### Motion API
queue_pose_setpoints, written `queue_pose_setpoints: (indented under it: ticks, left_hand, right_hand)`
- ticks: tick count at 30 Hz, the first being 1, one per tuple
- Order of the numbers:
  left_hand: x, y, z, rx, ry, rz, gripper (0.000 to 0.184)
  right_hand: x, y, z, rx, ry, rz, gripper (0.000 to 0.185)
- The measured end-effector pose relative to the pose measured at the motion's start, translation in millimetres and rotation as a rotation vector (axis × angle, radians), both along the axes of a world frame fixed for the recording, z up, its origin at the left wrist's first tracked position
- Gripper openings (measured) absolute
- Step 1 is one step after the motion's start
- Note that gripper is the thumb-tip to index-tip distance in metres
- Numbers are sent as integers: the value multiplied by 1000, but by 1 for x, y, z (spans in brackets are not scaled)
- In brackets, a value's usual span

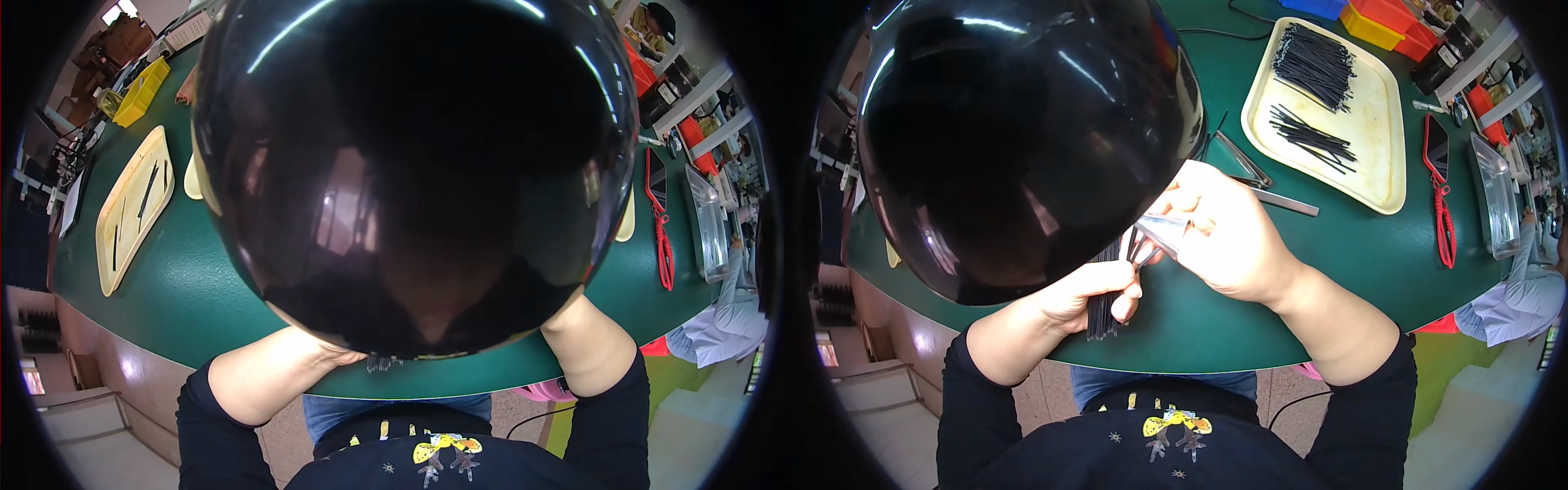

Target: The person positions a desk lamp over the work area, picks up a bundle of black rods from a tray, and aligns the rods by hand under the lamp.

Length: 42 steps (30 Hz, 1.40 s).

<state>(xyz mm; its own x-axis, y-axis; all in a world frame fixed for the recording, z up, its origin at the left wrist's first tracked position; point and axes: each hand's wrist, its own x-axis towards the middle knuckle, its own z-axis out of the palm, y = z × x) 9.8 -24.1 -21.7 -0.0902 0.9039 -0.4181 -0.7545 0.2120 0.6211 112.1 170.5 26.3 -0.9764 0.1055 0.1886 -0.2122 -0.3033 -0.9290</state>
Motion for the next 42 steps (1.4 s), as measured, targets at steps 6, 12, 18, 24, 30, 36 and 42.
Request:
queue_pose_setpoints:
  ticks: [6,12,18,24,30,36,42]
  left_hand:
    - [1,-2,3,150,-90,-32,24]
    - [-2,4,9,284,-181,-31,22]
    - [2,10,12,157,-84,162,37]
    - [-1,7,6,107,65,123,23]
    - [1,9,10,129,37,145,23]
    - [6,15,24,-45,-18,239,24]
    - [-2,5,2,149,-66,69,28]
  right_hand:
    - [-3,6,-13,-105,166,53,16]
    - [1,0,-4,178,139,-79,17]
    - [2,-5,0,266,245,-242,11]
    - [0,2,-6,372,256,-242,19]
    - [0,6,-3,477,310,-274,20]
    - [1,2,9,309,174,-280,20]
    - [1,10,0,-191,132,77,23]
